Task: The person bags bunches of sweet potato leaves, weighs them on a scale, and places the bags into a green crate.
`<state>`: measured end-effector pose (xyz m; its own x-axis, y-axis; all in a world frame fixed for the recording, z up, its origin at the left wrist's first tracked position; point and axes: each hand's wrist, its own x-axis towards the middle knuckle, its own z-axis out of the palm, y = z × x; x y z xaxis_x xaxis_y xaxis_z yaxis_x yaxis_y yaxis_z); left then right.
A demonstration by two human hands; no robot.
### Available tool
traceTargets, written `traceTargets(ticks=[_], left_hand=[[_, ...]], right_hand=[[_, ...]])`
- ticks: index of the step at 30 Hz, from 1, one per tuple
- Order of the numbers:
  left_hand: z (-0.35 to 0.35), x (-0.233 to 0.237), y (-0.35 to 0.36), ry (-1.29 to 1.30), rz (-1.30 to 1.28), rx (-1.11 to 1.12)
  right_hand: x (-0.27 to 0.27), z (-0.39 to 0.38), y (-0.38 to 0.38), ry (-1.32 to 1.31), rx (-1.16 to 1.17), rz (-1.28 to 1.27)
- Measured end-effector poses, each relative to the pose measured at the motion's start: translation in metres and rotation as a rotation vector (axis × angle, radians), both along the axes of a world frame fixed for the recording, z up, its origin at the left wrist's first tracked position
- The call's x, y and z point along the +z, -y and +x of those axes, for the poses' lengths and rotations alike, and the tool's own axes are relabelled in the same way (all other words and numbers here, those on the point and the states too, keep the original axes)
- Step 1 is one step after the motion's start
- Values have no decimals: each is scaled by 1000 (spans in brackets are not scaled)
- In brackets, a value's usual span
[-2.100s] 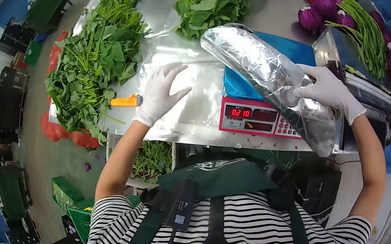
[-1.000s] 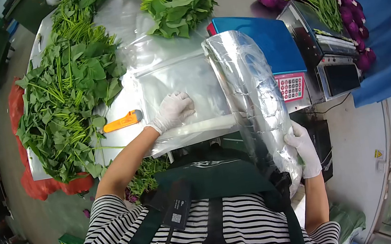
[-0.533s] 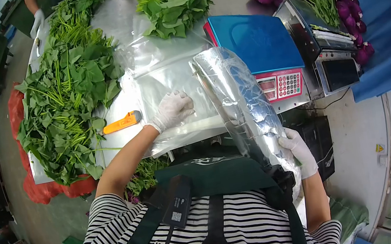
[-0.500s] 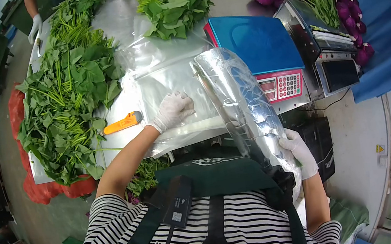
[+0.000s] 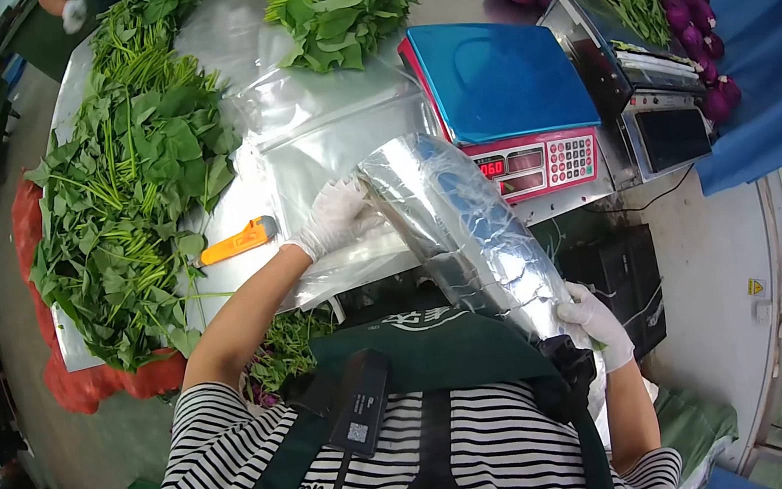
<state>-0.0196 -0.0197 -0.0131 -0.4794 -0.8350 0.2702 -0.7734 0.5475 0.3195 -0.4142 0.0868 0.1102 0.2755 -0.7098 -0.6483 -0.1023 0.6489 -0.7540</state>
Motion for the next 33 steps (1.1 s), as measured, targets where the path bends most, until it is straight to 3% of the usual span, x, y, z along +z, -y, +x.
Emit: traceTargets(ticks=[1, 3, 7, 9, 11, 16, 19, 27, 33], left_hand=[[-2, 12, 0, 38, 96, 30], [-2, 19, 0, 75, 189, 62], [-1, 12, 2, 90, 171, 16], [0, 8, 3, 78, 186, 11], [2, 11, 0, -109, 147, 0], [-3, 18, -10, 34, 106, -70], [-5, 8, -9, 17, 77, -92], [-7, -11, -4, -31, 44, -75], [-9, 4, -13, -6, 64, -38]], right_hand=[[-2, -6, -1, 1, -1, -1], [-5, -24, -1, -231, 249, -1], [-4, -25, -6, -292, 279, 11], [0, -11, -10, -160, 100, -63], [-1, -15, -10, -128, 104, -60], [-8, -34, -15, -98, 86, -61], [-2, -25, -20, -84, -85, -75], [-11, -31, -24, -60, -112, -107], [-28, -46, -29, -39, -118, -116]])
